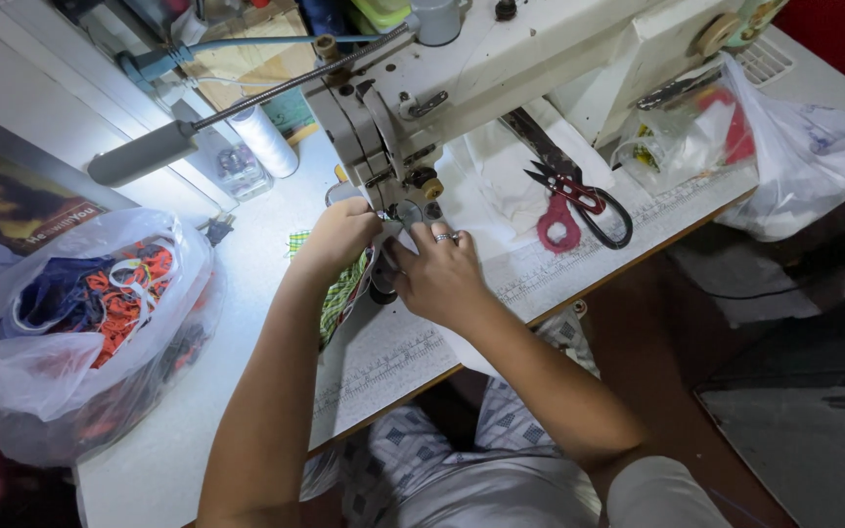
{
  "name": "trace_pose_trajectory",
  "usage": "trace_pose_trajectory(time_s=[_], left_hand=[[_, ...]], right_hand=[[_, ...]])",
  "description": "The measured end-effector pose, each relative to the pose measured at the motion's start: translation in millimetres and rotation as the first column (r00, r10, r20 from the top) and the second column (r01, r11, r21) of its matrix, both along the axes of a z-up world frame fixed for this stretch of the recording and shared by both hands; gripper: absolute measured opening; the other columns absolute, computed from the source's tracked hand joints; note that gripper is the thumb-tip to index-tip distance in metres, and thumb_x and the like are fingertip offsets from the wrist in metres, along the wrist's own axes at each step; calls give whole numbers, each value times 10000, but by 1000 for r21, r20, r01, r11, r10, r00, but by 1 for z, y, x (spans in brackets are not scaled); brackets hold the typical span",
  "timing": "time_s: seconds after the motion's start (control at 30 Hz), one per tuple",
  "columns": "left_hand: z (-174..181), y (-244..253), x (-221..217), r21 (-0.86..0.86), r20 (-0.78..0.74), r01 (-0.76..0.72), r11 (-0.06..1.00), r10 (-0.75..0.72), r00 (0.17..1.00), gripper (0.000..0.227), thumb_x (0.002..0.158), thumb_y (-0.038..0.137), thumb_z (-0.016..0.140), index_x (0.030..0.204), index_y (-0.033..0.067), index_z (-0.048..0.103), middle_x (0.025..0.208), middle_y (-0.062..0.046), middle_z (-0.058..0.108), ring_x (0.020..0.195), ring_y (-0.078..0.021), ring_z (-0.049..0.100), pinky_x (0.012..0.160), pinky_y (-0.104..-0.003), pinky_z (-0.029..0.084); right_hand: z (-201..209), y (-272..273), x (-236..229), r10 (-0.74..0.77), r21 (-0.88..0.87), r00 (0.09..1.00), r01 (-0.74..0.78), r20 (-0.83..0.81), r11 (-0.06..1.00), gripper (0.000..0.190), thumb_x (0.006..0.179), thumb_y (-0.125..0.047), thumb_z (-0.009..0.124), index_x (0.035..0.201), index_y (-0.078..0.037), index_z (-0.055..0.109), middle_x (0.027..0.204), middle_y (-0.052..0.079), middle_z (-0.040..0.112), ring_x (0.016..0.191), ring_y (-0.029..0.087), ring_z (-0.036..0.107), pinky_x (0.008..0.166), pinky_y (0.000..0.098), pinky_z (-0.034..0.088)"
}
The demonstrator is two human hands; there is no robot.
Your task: Sewing a small piece of checkered fabric using an industrial sewing machine and trimming it with scissors.
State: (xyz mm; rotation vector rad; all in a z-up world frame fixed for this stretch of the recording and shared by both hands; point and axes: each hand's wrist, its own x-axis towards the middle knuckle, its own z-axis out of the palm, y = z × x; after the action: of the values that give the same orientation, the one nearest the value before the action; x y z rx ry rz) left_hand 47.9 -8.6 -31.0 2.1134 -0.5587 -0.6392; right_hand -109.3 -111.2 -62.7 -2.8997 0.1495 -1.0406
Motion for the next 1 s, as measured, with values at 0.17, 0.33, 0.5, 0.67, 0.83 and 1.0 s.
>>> trace_pose_trajectory(time_s=[0.17,0.33,0.5,0.67,0.83,1.0], left_hand=[[-5,-2,5,-21,-21,1,1000,-1,1000,281,774,240,595,888,22,731,880,-205,692,1003,-395,641,907,-481,490],[-5,-1,2,-43,-17,-26,999,25,1000,262,756,240,623,870,23,716,855,-203,673,988,-390,639,881,-486,486],[-4,1,3,-41,-8,-13,999,12,1000,275,771,237,603,883,19,727,884,-212,692,1018,-403,646,905,-495,488],[-1,0,0,-42,0,0,999,0,1000,298,785,238,587,915,14,736,929,-226,705,1053,-417,641,937,-511,484],[-3,-2,0,-55,3,-10,998,10,1000,295,774,243,600,923,32,742,910,-193,700,1042,-389,645,929,-499,486],[1,1,-1,-65,1,-31,997,31,1000,285,765,226,593,901,12,725,878,-201,679,1026,-382,636,914,-485,480]], right_hand=[[-6,5,12,-44,-45,999,43,-30,998,428,640,-364,707,1048,-241,741,948,42,493,883,345,546,694,482,433],[1,13,15,-85,-72,996,86,17,994,284,742,-399,664,960,-219,688,914,74,474,809,351,511,645,475,388],[5,11,-2,-47,-41,999,48,15,998,342,693,-370,700,999,-219,726,975,64,523,875,336,538,697,469,420],[1,9,0,-53,-44,998,55,47,998,385,682,-353,694,1040,-221,748,967,41,528,876,310,546,710,461,433],[-7,12,18,-96,1,992,97,-85,995,266,746,-359,668,941,-183,706,958,64,491,852,336,517,683,466,401],[10,10,-2,-36,43,995,40,-89,998,388,713,-357,702,1075,-220,737,1010,61,523,921,345,546,742,505,451]])
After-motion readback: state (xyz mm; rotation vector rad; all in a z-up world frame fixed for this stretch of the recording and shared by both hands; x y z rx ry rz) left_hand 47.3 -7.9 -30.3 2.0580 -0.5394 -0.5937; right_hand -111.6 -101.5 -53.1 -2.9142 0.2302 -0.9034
